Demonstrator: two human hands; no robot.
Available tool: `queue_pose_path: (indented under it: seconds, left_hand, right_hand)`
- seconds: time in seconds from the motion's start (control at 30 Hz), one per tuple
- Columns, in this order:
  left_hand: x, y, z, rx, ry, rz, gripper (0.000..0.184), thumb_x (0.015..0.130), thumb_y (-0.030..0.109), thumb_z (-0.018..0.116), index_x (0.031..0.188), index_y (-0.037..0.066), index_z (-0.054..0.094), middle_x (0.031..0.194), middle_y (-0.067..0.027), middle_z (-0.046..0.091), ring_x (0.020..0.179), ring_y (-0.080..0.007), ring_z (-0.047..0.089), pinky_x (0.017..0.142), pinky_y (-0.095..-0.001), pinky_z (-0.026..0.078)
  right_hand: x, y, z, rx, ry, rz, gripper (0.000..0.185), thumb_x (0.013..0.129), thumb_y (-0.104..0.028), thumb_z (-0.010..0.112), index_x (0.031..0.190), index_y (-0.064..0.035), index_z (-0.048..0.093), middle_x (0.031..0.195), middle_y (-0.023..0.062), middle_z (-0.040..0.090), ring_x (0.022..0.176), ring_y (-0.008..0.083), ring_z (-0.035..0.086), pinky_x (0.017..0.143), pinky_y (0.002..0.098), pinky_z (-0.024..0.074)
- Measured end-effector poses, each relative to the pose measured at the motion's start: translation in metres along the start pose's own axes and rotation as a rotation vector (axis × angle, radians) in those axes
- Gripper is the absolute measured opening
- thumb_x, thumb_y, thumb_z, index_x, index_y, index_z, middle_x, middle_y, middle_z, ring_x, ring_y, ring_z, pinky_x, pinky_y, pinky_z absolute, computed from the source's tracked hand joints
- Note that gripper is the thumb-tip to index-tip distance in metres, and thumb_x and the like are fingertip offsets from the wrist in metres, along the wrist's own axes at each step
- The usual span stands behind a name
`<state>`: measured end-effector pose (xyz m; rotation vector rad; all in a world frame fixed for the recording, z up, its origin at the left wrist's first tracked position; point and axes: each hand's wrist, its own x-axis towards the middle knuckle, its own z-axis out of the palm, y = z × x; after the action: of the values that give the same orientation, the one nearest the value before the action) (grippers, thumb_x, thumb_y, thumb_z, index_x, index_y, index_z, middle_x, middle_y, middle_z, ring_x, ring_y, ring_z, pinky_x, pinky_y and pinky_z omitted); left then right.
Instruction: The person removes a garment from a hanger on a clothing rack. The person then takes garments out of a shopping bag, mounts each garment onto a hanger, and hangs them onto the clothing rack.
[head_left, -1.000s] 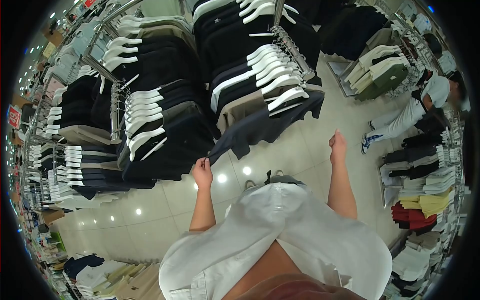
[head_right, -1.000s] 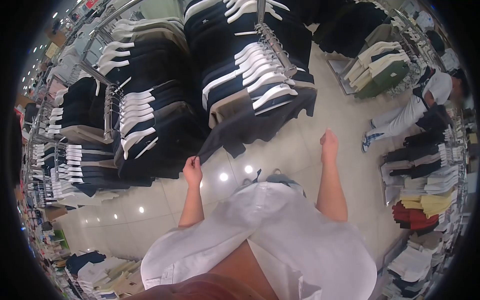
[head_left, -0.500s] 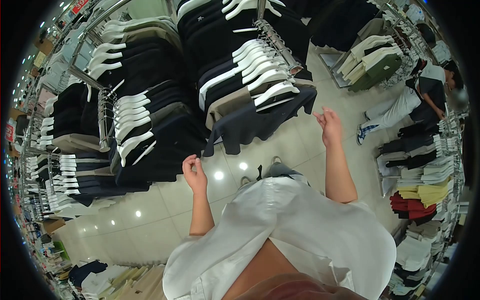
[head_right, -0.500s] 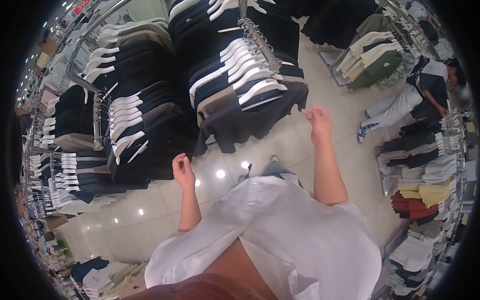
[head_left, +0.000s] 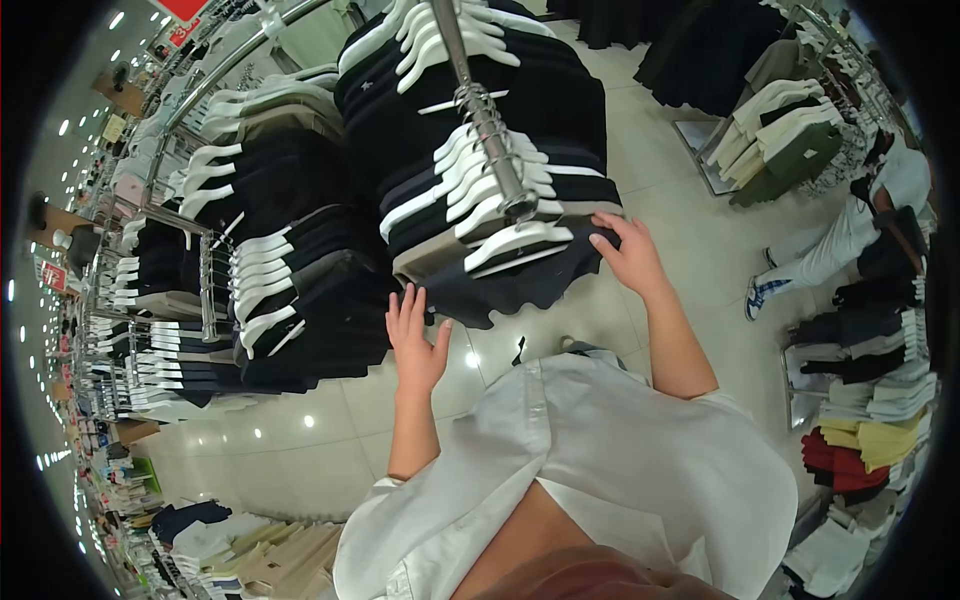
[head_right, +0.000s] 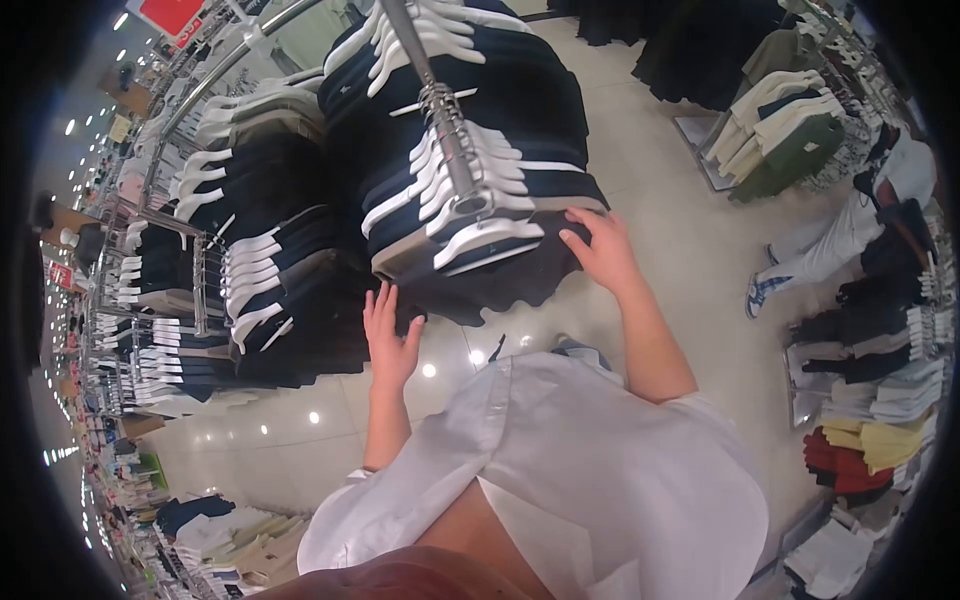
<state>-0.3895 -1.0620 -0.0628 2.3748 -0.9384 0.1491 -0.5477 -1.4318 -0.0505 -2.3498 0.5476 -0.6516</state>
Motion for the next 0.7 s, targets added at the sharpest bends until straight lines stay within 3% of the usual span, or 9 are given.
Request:
queue_pose_path:
  seconds: [0.1,0.17,0.2,0.23,0.33,0.4,0.5,0.6,0.7]
  left_hand:
    - [0.019,0.034,0.013,-0.118,0.184,0.084,0.042,0.087,0.012,0.08,0.127,0.007,0.067,0.141,-0.0141,0.062,0.139,-0.0407,0.049,0.117,-0.0512,0.037]
    - [0.029,0.059,0.016,-0.16,0.292,0.195,0.026,0.082,0.005,0.082,0.106,0.006,0.073,0.122,-0.0125,0.071,0.125,-0.037,0.061,0.108,-0.048,0.046]
    - [0.04,0.087,0.016,-0.224,0.347,0.25,0.02,0.075,0.0,0.085,0.088,0.007,0.071,0.103,-0.009,0.071,0.108,-0.0313,0.066,0.095,-0.0452,0.051]
    - [0.045,0.108,0.018,-0.267,0.291,0.294,0.021,0.074,0.0,0.085,0.089,0.007,0.072,0.102,-0.0084,0.071,0.105,-0.0312,0.067,0.093,-0.0449,0.052]
    - [0.064,0.171,0.026,-0.369,0.12,0.406,0.022,0.072,0.004,0.088,0.089,0.008,0.074,0.098,-0.0056,0.071,0.098,-0.0305,0.068,0.088,-0.0436,0.054]
    - [0.077,0.202,0.038,-0.407,0.077,0.513,0.025,0.071,0.007,0.089,0.09,0.009,0.074,0.097,-0.0049,0.07,0.096,-0.0292,0.067,0.084,-0.0412,0.055]
    - [0.092,0.232,0.051,-0.331,0.028,0.559,0.024,0.071,0.011,0.088,0.09,0.009,0.074,0.097,-0.004,0.069,0.094,-0.0285,0.066,0.081,-0.0398,0.055]
    - [0.101,0.242,0.054,-0.276,0.021,0.56,0.023,0.071,0.015,0.086,0.089,0.01,0.073,0.098,-0.0034,0.068,0.095,-0.0283,0.065,0.082,-0.0402,0.055]
    - [0.108,0.239,0.056,-0.23,0.007,0.564,0.025,0.068,0.018,0.085,0.089,0.011,0.073,0.1,-0.0031,0.068,0.098,-0.0278,0.065,0.084,-0.0402,0.055]
  right_hand:
    - [0.015,0.009,-0.025,0.022,-0.035,-0.121,0.024,0.096,-0.024,0.073,0.111,-0.0059,0.075,0.107,0.0123,0.076,0.104,0.0341,0.07,0.093,0.0428,0.0543]
    - [0.022,0.004,-0.035,0.099,-0.19,-0.065,0.019,0.095,-0.023,0.073,0.104,-0.0058,0.074,0.101,0.0115,0.074,0.096,0.0327,0.07,0.086,0.0424,0.0553]
    - [0.023,-0.003,-0.039,0.136,-0.274,-0.037,0.018,0.095,-0.022,0.073,0.101,-0.0057,0.074,0.098,0.0111,0.073,0.093,0.032,0.07,0.083,0.0422,0.0557]
    - [0.023,-0.012,-0.041,0.14,-0.354,-0.139,0.017,0.093,-0.019,0.076,0.1,-0.0033,0.073,0.097,0.0115,0.072,0.087,0.0299,0.068,0.075,0.0394,0.0547]
    - [0.016,-0.02,-0.029,0.1,-0.656,-0.352,0.017,0.091,-0.02,0.075,0.1,-0.0063,0.073,0.099,0.012,0.071,0.094,0.0345,0.069,0.081,0.0473,0.0547]
    - [0.013,-0.011,-0.008,-0.001,-0.879,-0.341,0.022,0.087,-0.029,0.073,0.1,-0.0102,0.074,0.106,0.0107,0.073,0.103,0.0333,0.07,0.087,0.0463,0.0546]
    - [0.006,0.017,0.006,0.184,-0.746,-0.514,0.024,0.084,-0.028,0.074,0.105,-0.0161,0.074,0.11,0.0066,0.074,0.105,0.0303,0.07,0.088,0.0476,0.055]
    - [0.005,0.032,0.027,0.235,-0.631,-0.514,0.027,0.083,-0.026,0.074,0.11,-0.021,0.073,0.111,0.003,0.074,0.104,0.0289,0.071,0.087,0.0473,0.0553]
    - [-0.001,0.037,0.035,0.127,-0.456,-0.646,0.043,0.086,-0.027,0.073,0.128,-0.0208,0.066,0.13,0.0049,0.069,0.12,0.0244,0.066,0.101,0.0424,0.0544]
